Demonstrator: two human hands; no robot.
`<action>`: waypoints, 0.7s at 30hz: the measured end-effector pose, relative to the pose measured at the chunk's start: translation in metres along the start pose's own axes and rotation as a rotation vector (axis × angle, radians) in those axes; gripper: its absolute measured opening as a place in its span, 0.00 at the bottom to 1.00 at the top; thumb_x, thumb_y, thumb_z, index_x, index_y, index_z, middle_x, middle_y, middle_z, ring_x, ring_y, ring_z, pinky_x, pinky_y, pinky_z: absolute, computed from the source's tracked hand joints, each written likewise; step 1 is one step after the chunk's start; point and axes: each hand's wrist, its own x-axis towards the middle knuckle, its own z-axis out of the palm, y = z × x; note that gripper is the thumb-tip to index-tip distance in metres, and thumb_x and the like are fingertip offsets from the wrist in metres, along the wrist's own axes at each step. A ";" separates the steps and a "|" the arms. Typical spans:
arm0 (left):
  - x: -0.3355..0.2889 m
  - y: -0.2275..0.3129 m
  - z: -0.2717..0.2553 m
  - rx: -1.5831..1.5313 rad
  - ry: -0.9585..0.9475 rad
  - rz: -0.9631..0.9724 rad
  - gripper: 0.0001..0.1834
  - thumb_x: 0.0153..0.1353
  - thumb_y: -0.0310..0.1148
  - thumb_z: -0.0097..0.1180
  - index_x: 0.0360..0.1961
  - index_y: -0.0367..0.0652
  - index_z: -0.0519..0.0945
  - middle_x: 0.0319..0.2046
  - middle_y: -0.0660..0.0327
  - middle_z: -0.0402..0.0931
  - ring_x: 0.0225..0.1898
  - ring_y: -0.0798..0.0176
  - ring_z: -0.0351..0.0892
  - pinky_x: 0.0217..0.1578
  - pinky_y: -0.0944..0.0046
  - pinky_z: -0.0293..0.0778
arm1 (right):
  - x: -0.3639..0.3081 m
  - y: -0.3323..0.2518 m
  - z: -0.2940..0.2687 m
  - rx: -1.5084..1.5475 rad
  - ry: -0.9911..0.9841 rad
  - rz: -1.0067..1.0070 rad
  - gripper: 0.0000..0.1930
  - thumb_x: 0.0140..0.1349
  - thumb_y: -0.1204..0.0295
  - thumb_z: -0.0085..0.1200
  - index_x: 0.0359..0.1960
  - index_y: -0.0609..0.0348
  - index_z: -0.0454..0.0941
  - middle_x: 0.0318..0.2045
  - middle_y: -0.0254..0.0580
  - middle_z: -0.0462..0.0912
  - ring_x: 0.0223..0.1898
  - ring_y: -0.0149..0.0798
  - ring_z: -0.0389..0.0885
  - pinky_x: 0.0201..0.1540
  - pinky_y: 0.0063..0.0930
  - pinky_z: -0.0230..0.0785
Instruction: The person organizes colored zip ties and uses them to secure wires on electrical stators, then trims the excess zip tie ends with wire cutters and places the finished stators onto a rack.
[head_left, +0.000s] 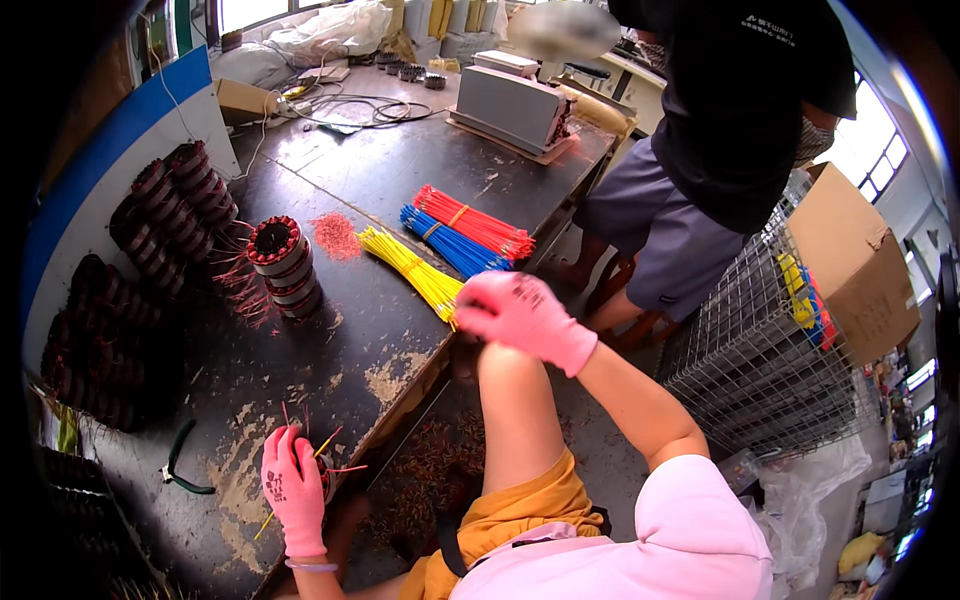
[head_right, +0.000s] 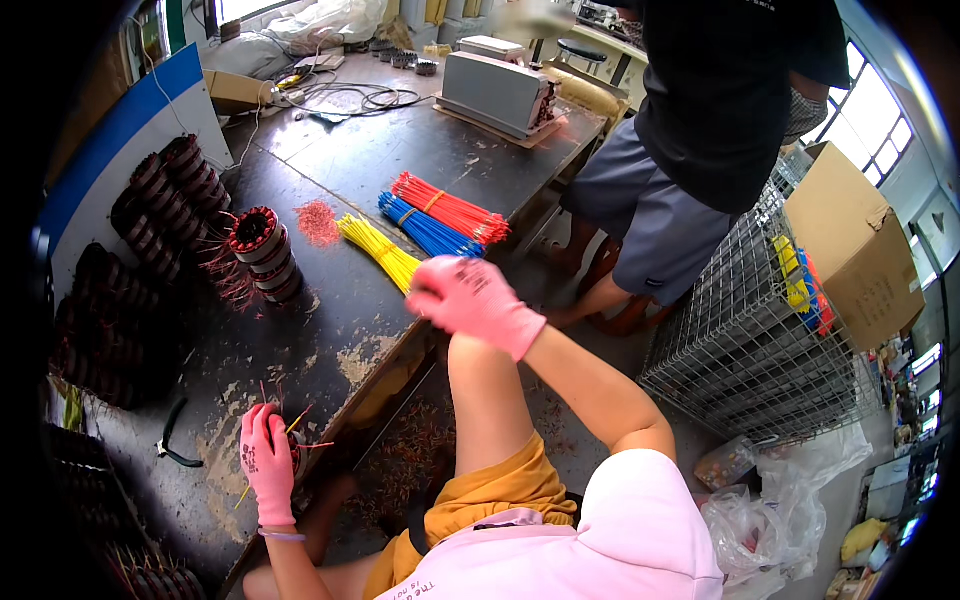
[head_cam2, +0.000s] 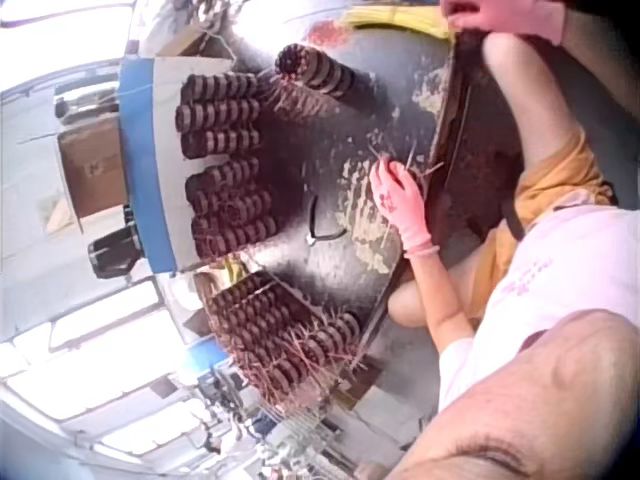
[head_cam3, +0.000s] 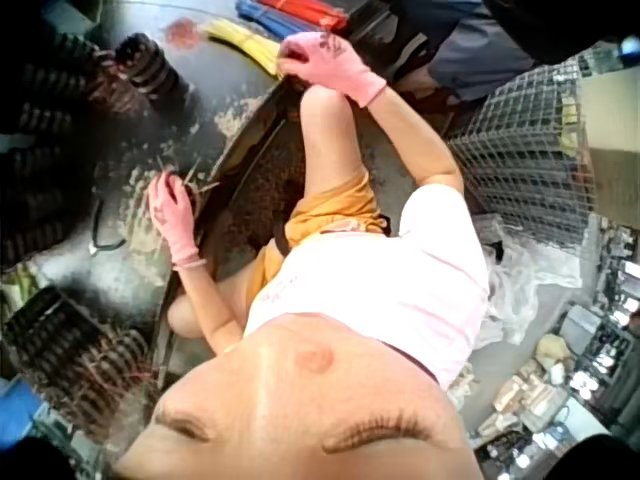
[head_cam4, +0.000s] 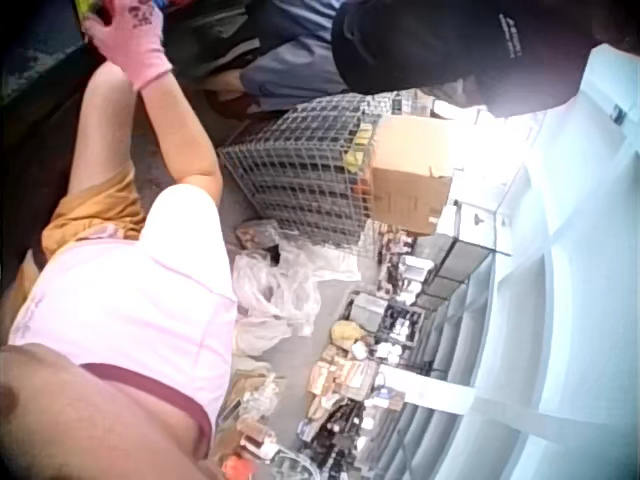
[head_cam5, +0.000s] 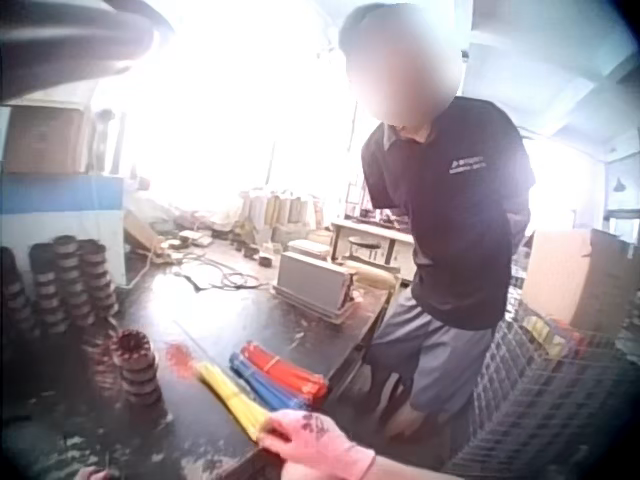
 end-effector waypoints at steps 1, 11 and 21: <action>-0.001 0.004 0.002 -0.004 -0.019 -0.011 0.15 0.72 0.32 0.51 0.52 0.33 0.80 0.54 0.48 0.77 0.54 0.43 0.77 0.56 0.52 0.72 | -0.001 0.044 -0.002 0.002 0.098 0.285 0.12 0.63 0.59 0.61 0.38 0.54 0.83 0.35 0.44 0.87 0.41 0.48 0.86 0.44 0.38 0.77; -0.005 0.002 -0.005 -0.005 -0.068 -0.069 0.16 0.71 0.30 0.51 0.55 0.32 0.79 0.57 0.48 0.76 0.58 0.44 0.75 0.60 0.52 0.70 | 0.014 0.130 0.039 -0.323 0.048 0.513 0.19 0.63 0.50 0.62 0.38 0.54 0.82 0.34 0.45 0.88 0.41 0.50 0.88 0.45 0.44 0.76; -0.003 0.011 -0.003 -0.013 -0.072 -0.059 0.15 0.70 0.30 0.51 0.54 0.33 0.79 0.55 0.48 0.77 0.56 0.43 0.76 0.60 0.53 0.70 | 0.000 0.134 0.021 -0.314 0.218 0.395 0.09 0.61 0.63 0.61 0.36 0.54 0.80 0.37 0.42 0.86 0.42 0.49 0.85 0.44 0.41 0.77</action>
